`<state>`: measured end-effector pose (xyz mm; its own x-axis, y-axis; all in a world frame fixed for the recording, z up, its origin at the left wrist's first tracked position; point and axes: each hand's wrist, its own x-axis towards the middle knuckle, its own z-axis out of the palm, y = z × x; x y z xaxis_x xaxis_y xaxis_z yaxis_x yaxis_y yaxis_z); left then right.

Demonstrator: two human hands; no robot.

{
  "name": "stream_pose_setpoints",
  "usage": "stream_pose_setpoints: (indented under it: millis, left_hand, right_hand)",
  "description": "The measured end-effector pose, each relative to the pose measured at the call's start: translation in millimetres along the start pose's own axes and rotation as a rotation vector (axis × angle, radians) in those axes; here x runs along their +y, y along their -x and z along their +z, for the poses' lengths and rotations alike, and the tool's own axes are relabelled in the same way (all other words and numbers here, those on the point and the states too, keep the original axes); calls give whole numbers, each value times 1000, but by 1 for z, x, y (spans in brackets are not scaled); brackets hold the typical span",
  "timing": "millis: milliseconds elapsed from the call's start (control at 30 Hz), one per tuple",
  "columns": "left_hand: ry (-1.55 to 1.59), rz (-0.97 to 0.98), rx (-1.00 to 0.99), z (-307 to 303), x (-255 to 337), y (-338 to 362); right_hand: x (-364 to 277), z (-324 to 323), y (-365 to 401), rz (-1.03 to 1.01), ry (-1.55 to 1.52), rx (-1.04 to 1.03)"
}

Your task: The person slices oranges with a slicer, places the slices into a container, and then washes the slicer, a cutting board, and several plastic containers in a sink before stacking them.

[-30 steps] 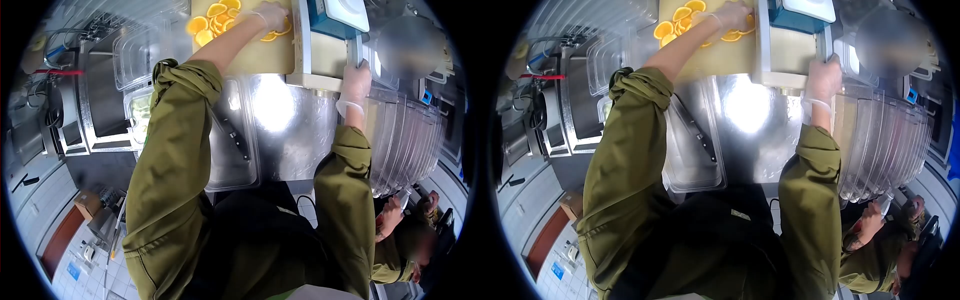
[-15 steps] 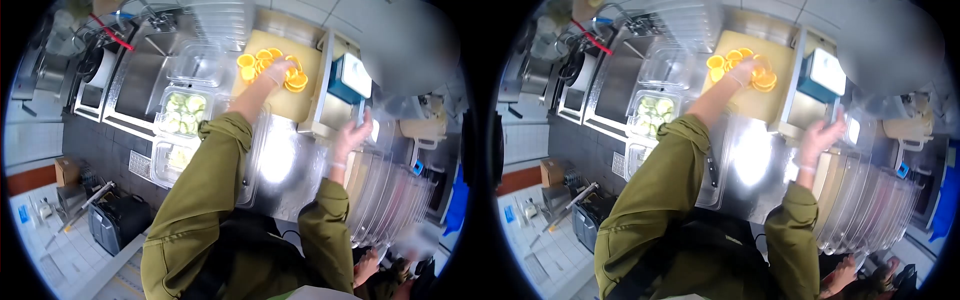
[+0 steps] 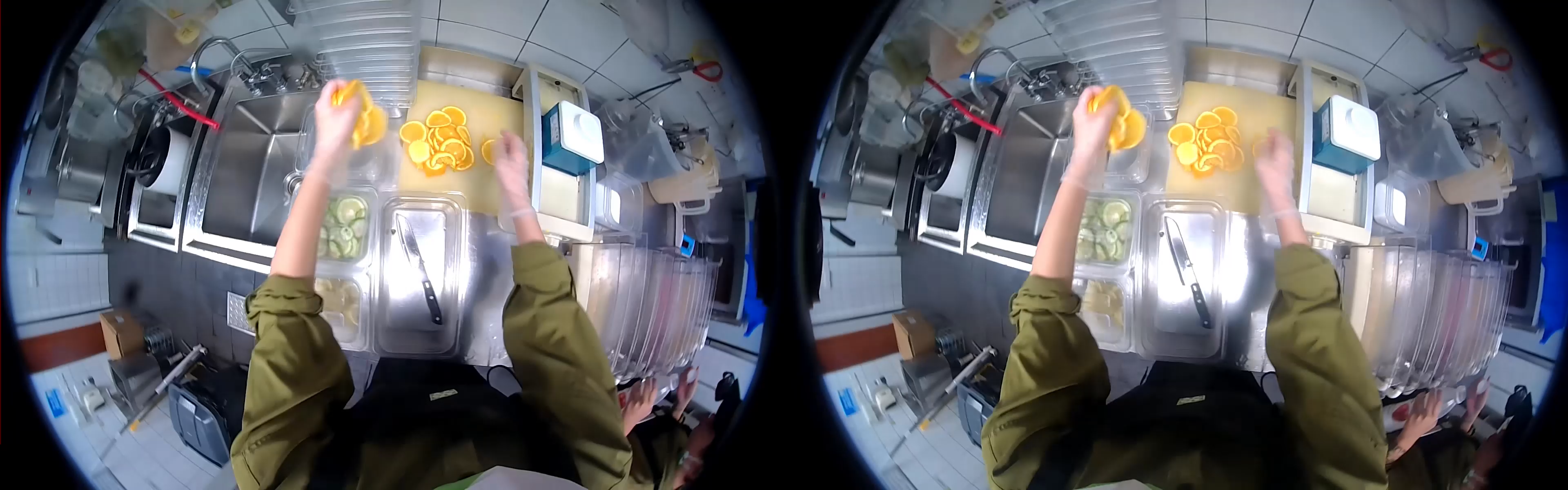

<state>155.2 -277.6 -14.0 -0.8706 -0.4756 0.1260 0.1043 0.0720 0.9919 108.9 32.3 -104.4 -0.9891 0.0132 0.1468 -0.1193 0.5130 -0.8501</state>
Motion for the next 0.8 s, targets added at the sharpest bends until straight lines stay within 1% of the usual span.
stream_pose_setpoints:
  millis: [33, 67, 100, 167, 200, 267, 367, 467, 567, 667, 767, 800]
  left_hand:
    - [-466, 387, 35, -16, -15, -1]
    - [-677, 436, -34, -25, -25, 3]
    - [-892, 483, -105, -34, -33, 8]
    - [-1025, 161, -384, -45, -40, 22]
    - [-1081, 1, -519, -48, -42, 25]
    - [-917, -2, -457, -52, -44, 21]
    - [-695, -2, -362, -58, -41, 14]
    - [-568, -12, -326, -61, -30, 12]
    - [-505, -16, -327, -60, -30, 10]
    - [-447, -53, -334, -61, -29, 12]
    - [-453, -61, -318, -64, -22, 13]
    - [-467, -58, -311, -66, -18, 13]
  right_hand:
    - [-4, 13, -5, 21, 152, -44]
    - [-9, 26, -6, 41, 302, -96]
    - [-17, 36, -1, 15, 423, -129]
    - [-43, 56, 6, -38, 657, -197]
    - [-56, 63, 5, -98, 720, -289]
    - [-76, 76, -1, -220, 845, -470]
    - [-73, 101, -3, -414, 984, -478]
    - [-72, 106, -11, -421, 982, -513]
    - [-54, 108, -19, -482, 898, -497]
    - [-29, 116, -27, -619, 749, -378]
    - [-30, 116, -38, -594, 705, -442]
    - [-33, 114, -41, -538, 678, -447]
